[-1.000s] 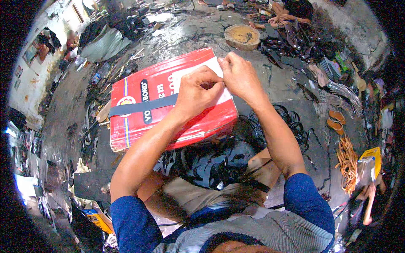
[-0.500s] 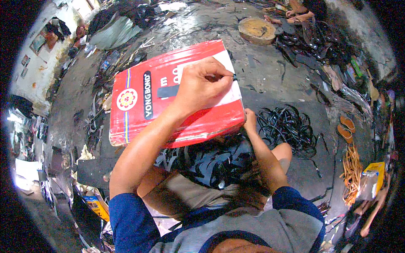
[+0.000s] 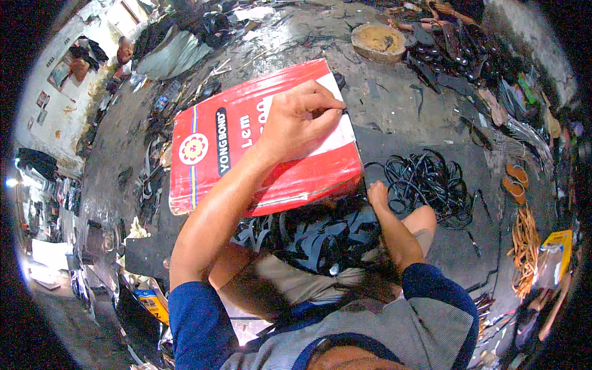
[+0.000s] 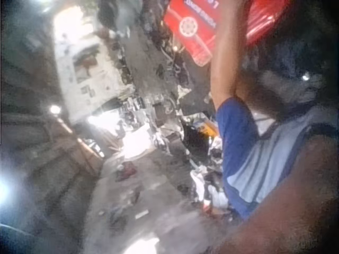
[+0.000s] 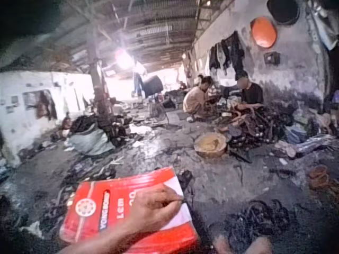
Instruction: The person sits on the floor and repeatedly ties black straps around a red box. They pick up straps, wrap them around the box, and secure them with knots.
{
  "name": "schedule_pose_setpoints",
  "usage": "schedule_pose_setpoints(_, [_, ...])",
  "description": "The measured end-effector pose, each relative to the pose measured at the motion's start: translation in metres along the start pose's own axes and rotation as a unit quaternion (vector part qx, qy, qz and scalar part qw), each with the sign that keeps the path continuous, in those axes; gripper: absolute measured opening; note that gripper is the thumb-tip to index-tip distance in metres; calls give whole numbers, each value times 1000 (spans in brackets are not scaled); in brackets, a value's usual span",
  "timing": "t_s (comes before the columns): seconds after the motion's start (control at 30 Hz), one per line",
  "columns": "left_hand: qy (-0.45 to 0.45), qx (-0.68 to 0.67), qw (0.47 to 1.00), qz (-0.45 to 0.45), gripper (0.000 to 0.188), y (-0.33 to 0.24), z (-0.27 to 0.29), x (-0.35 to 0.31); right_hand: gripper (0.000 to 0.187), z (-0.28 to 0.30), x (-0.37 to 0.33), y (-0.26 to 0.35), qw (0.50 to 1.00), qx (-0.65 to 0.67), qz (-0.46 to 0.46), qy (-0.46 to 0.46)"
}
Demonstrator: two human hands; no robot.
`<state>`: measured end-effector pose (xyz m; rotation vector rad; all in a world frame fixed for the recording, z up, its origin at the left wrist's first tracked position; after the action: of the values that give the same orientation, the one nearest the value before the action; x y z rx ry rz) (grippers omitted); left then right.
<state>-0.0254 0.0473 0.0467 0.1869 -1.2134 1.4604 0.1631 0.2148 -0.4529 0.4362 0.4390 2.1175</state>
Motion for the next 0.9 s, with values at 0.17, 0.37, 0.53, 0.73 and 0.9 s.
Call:
schedule_pose_setpoints(0.17, [19,72,966,-249,19,-3,1,-12,25,39,-6,-8,986,48,-151,-44])
schedule_pose_setpoints(0.37, [35,89,971,-221,25,8,-7,-23,30,104,16,-88,982,-138,-102,-79])
schedule_pose_setpoints(0.53, [3,19,967,-254,17,-24,-8,-12,36,198,24,-117,945,-125,-279,-118])
schedule_pose_setpoints(0.73, [14,-72,986,-149,27,-8,-5,-14,40,274,16,-177,893,-210,-378,-122])
schedule_pose_setpoints(0.9, [9,-45,988,-147,26,-17,-2,-16,52,273,-17,-17,953,-219,-55,-202])
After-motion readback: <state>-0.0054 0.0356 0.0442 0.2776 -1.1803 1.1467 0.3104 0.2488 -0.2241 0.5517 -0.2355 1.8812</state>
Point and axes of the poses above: each hand's wrist, its own x-axis towards the middle knuckle, its own z-axis out of the back of the hand, y = z × x, the point moved 6 cm from there along x, towards the middle knuckle, and after that the axes turned 11 degrees about -y, right-handed, at the moved point
